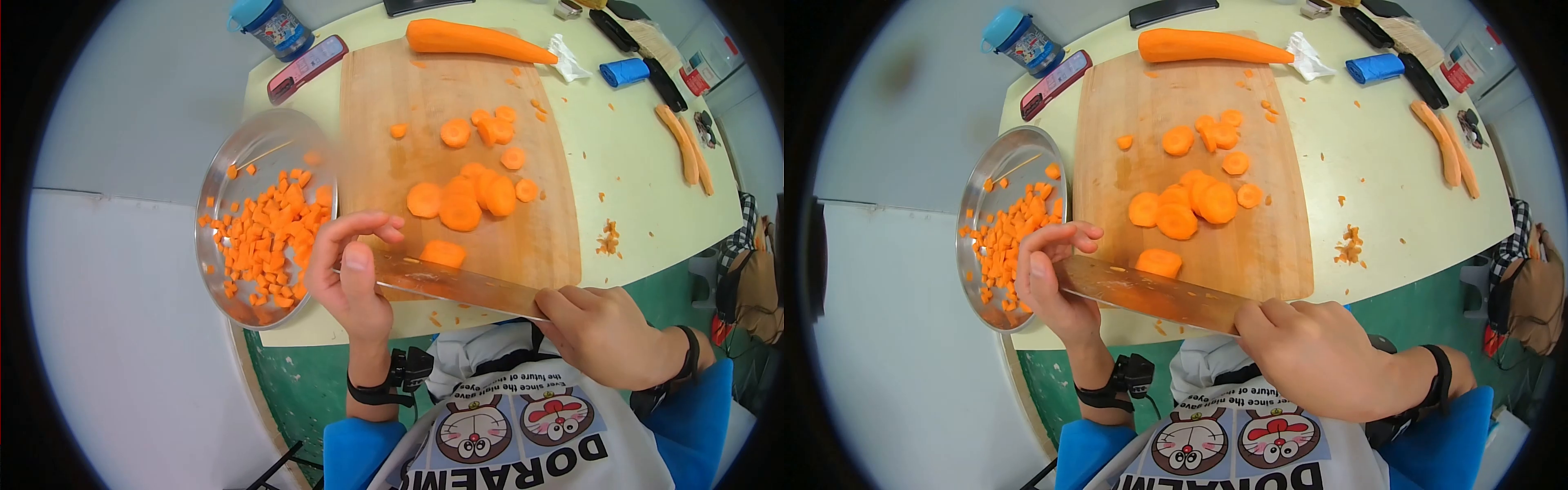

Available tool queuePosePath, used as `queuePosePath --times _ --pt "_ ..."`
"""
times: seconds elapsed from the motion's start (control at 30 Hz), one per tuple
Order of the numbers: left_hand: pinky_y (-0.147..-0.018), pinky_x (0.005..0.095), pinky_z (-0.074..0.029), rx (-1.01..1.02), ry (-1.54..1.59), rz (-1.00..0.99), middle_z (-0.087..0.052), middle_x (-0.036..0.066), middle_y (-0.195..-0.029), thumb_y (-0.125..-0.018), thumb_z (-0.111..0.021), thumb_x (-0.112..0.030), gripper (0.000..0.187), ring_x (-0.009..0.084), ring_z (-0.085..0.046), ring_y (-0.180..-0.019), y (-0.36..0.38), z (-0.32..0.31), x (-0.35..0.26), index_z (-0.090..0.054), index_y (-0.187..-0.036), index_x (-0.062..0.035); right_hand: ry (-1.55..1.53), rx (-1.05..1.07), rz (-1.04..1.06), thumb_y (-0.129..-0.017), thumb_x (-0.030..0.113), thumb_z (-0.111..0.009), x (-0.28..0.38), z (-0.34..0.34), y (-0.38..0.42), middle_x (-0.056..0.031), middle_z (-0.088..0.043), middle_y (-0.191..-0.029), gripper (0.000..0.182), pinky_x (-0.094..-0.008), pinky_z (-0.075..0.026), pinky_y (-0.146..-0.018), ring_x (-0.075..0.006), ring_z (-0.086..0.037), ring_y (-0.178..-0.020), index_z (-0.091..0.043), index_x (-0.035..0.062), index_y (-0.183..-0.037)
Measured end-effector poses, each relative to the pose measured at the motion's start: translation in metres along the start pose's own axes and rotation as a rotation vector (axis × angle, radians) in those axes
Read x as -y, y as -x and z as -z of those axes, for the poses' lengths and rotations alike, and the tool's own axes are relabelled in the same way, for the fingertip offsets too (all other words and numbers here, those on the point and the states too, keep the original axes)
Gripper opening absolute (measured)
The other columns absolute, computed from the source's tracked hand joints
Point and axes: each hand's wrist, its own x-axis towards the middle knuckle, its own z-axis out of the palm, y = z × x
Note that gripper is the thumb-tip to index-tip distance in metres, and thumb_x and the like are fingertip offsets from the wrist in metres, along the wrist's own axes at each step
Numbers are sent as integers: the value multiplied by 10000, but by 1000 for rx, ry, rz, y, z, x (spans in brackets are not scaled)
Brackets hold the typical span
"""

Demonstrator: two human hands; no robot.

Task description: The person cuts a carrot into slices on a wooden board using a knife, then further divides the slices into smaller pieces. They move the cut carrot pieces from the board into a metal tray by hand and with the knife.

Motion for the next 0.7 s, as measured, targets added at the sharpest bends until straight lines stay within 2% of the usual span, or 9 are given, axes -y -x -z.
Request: queuePosePath --times 0.13,0.2,0.23,0.3,0.5,0.7 --pt "-695 309 -460 -37 9 8 -587 128 -730 -876 -451 -237 324 208 -589 -718 -1 -4 1 -564 -842 64 -5 -5 0 -746 49 -578 -1 -1 0 -90 -495 -608 118 -346 -455 -412 -260 -570 -509 -471 4 -768" --pt "-635 298 -449 9 25 -109 -556 120 -653 -869 -452 -217 314 208 -561 -654 -3 -1 7 -540 -718 44 -4 10 4 -693 12 -571 -2 0 -1 -94 -494 -609 125 -347 -458 -415 -264 -571 -510 -469 0 -765" --pt "-635 298 -449 12 26 -107 -556 120 -653 -869 -452 -217 314 208 -561 -654 -3 -2 7 -540 -718 44 -5 9 1 -693 12 -571 -3 1 -1 -94 -494 -609 125 -347 -458 -415 -264 -571 -510 -469 0 -765" --pt "-552 274 -410 44 115 -46 -516 106 -592 -861 -451 -196 327 192 -513 -586 -3 -2 5 -494 -623 24 45 31 18 -654 -7 -564 -5 2 -2 -101 -496 -614 144 -347 -463 -421 -266 -575 -517 -469 -5 -763" --pt "-464 250 -330 26 109 74 -495 93 -576 -854 -453 -178 330 163 -468 -538 -4 -2 0 -483 -598 27 2 128 25 -626 -18 -570 -7 9 -5 -111 -508 -635 177 -348 -467 -431 -270 -580 -532 -464 -15 -769" --pt "-453 238 -317 8 99 64 -499 94 -582 -853 -454 -180 344 151 -467 -538 -3 -1 1 -470 -579 27 13 160 23 -598 -27 -586 -7 12 -9 -119 -508 -637 221 -355 -472 -441 -279 -579 -532 -468 -23 -784"
